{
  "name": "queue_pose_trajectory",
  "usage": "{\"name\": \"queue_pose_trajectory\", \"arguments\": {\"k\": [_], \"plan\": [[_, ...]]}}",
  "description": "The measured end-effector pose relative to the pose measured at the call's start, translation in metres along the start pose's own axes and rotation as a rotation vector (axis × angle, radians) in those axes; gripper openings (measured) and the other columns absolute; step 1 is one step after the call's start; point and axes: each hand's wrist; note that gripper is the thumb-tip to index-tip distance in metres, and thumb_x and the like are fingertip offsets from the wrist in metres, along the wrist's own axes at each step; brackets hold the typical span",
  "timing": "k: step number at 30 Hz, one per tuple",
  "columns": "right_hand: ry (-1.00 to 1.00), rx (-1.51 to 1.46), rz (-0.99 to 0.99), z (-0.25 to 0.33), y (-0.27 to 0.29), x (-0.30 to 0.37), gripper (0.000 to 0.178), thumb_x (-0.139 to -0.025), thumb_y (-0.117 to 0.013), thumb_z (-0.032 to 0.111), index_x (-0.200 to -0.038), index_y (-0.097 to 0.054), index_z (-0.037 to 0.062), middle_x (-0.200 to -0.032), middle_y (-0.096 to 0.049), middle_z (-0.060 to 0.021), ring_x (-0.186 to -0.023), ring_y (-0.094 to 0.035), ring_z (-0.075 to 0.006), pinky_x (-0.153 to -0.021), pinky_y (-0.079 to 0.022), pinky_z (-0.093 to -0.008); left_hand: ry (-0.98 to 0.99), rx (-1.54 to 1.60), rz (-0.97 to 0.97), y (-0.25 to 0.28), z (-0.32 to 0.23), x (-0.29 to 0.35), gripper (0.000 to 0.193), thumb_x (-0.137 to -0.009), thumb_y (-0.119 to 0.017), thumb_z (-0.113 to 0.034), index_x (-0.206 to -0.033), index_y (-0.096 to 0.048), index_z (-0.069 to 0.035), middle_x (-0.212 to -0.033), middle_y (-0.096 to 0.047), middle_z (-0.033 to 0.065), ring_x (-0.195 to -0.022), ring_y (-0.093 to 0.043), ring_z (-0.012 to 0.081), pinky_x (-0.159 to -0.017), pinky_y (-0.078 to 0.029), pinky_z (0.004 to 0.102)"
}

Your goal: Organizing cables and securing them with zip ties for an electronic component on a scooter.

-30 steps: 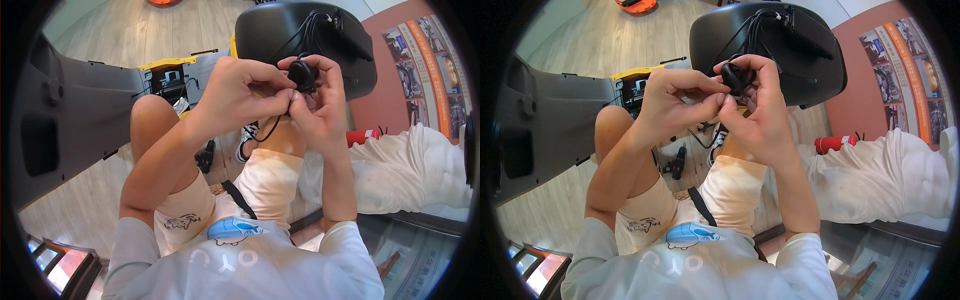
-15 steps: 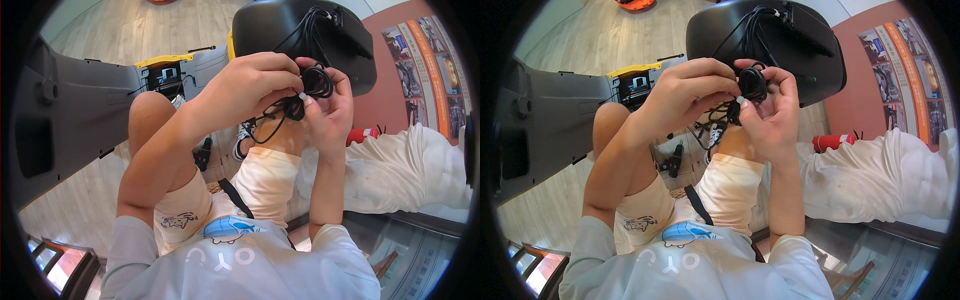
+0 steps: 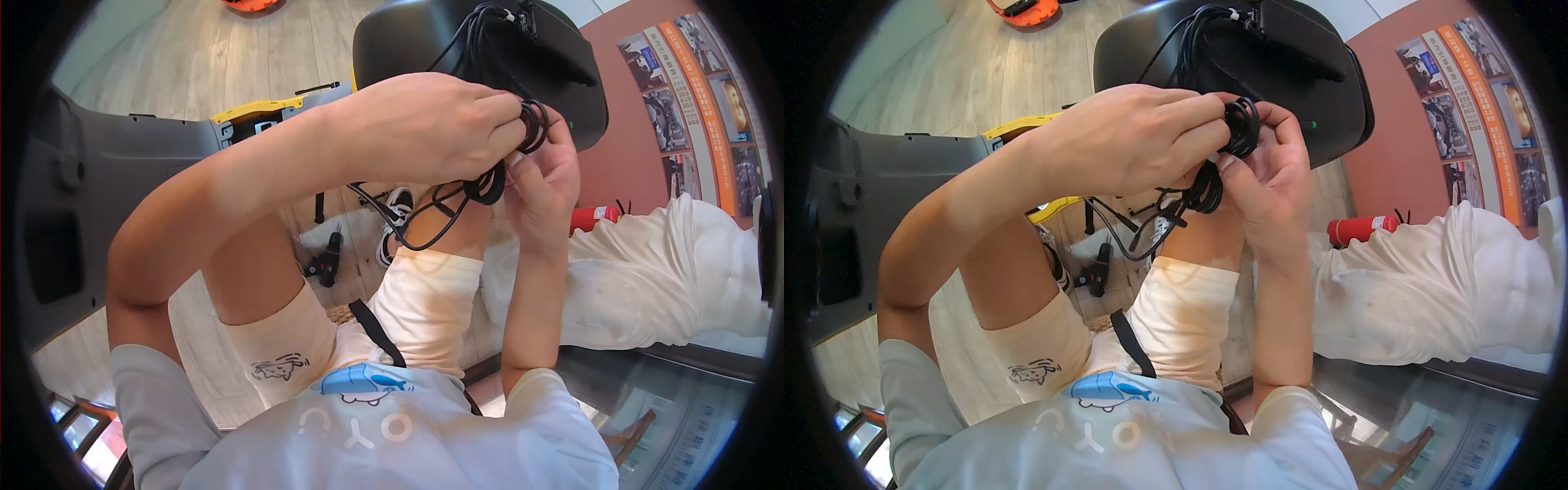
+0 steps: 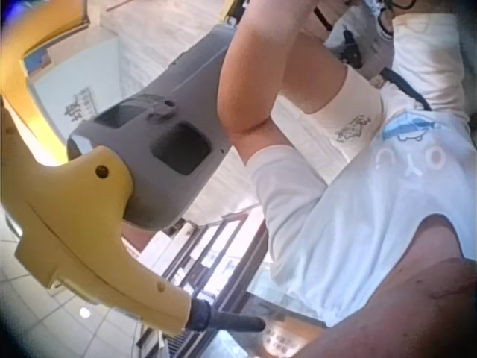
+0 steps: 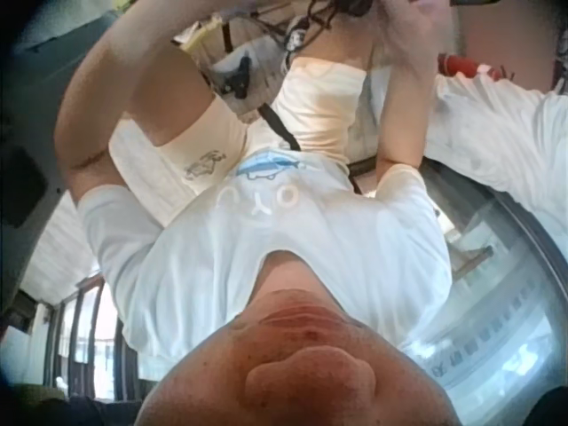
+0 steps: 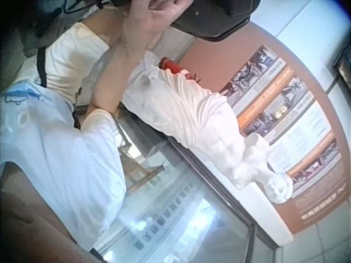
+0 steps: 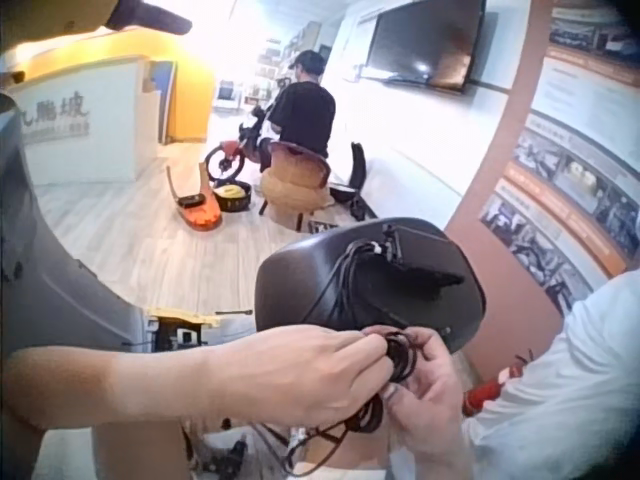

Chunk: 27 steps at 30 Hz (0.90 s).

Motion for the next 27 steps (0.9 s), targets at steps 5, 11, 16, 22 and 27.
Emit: {"name": "queue_pose_trajectory", "arguments": {"k": [5, 11, 16, 22, 27], "plan": [[0.022, -0.001, -0.033, -0.002, 0.004, 0.0, 0.049, -0.079, -0.055, -0.013, -0.123, -0.035, -0.0028, -0.131, -0.05, -0.0212, -0.117, -0.054, -0.0204, -0.101, -0.045, -0.0324, -0.073, 0.005, -0.006, -0.008, 0.0, -0.007, 0.024, -0.074, -0.068, -0.016, -0.09, -0.057, -0.001, -0.094, -0.054, 0.0088, -0.089, -0.06, 0.0249, -0.076, -0.054, 0.0324], [0.052, 0.084, -0.124, -0.004, 0.016, 0.009, 0.049, -0.078, -0.056, -0.012, -0.122, -0.036, -0.0031, -0.13, -0.051, -0.0213, -0.118, -0.054, -0.021, -0.101, -0.045, -0.0318, -0.193, -0.204, 0.154, -0.014, -0.01, -0.029, 0.016, -0.074, -0.066, -0.013, -0.085, -0.061, -0.002, -0.089, -0.056, 0.0073, -0.085, -0.058, 0.0209, -0.078, -0.053, 0.0282], [0.186, 0.007, -0.296, -0.022, 0.039, 0.025, 0.035, -0.091, -0.064, 0.009, -0.121, -0.048, -0.0001, -0.124, -0.057, -0.0103, -0.11, -0.058, -0.0158, -0.093, -0.049, -0.0299, -0.24, -0.155, 0.285, -0.02, -0.014, -0.065, 0.016, -0.075, -0.066, -0.012, -0.085, -0.066, 0.001, -0.088, -0.061, 0.0088, -0.087, -0.061, 0.0208, -0.075, -0.055, 0.0289], [0.219, -0.094, -0.356, -0.03, 0.064, 0.036, 0.038, -0.096, -0.062, 0.018, -0.127, -0.048, 0.0012, -0.119, -0.059, -0.007, -0.109, -0.059, -0.0164, -0.094, -0.049, -0.0328, -0.284, 0.0, 0.414, -0.045, -0.012, -0.097, 0.017, -0.076, -0.066, -0.01, -0.085, -0.066, 0.004, -0.089, -0.063, 0.0119, -0.092, -0.065, 0.0238, -0.075, -0.057, 0.0314], [0.196, -0.285, -0.378, -0.027, 0.073, 0.042, 0.037, -0.094, -0.053, -0.002, -0.128, -0.041, 0.0022, -0.121, -0.054, -0.009, -0.109, -0.058, -0.0162, -0.092, -0.052, -0.0304, -0.233, 0.114, 0.453, -0.058, -0.013, -0.105, 0.021, -0.074, -0.068, -0.009, -0.09, -0.063, 0.005, -0.092, -0.061, 0.014, -0.092, -0.064, 0.0278, -0.081, -0.055, 0.0347]]}}
Point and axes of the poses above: each hand's wrist, its own x-axis away from the middle knuckle, its own y-axis out of the back of the hand, z = x × y
